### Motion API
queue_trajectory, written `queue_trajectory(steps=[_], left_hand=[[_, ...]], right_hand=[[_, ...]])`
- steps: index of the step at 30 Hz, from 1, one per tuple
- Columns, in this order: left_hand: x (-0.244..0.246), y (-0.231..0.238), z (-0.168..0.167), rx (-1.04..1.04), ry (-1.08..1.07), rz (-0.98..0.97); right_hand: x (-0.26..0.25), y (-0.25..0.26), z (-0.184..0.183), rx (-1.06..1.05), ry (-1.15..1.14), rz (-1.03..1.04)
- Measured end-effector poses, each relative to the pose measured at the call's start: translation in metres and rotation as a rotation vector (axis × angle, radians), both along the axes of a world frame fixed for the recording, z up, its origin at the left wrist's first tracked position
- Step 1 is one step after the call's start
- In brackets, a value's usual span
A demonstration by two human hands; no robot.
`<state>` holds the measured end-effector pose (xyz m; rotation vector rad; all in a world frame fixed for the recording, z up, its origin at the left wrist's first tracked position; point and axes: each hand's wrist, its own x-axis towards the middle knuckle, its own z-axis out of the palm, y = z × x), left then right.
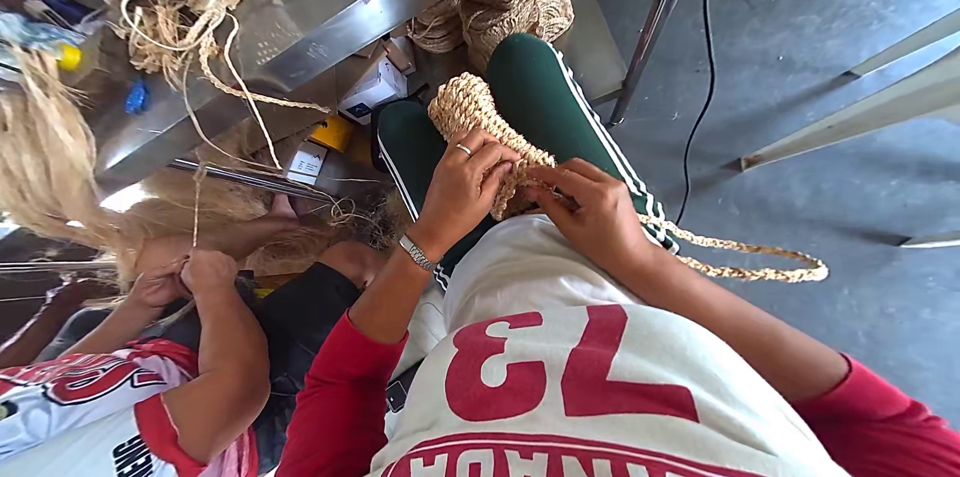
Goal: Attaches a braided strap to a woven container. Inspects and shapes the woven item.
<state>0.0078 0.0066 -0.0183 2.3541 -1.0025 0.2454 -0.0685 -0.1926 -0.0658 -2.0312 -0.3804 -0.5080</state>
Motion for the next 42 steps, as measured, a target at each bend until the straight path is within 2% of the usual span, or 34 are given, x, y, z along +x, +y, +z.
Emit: queue_trajectory(steps=[3,9,16,25,31,35,37,42], left_hand=[[0.0,0.0,0.002,0.021,0.022,-0.009],[0.0,0.003,0.003,0.054,0.087,-0.022],[-0.01,0.001,0.011,0.015,0.131,0.034],[-0.012,0.002,0.009,0.129,0.1,0.024],[-0.016,0.003,0.007,0.15,0.179,0.036],[-0.027,0.007,0.014,0.122,0.159,0.033],[-0.035,0.008,0.02,0.171,0.13,0.021],[-0.03,0.007,0.014,0.185,0.083,-0.003]], right_hand=[[0.002,-0.001,0.0,0.024,0.002,0.051],[0.005,-0.001,0.0,-0.105,0.003,0.11],[-0.001,0.004,-0.01,-0.015,-0.099,0.049],[0.001,-0.001,-0.01,-0.045,-0.061,0.143],[0.0,0.003,-0.015,-0.055,-0.056,0.205],[-0.004,0.005,-0.014,-0.031,-0.076,0.171],[-0.006,0.004,-0.013,-0.03,-0.082,0.128],[-0.006,0.004,-0.013,-0.058,-0.047,0.111]])
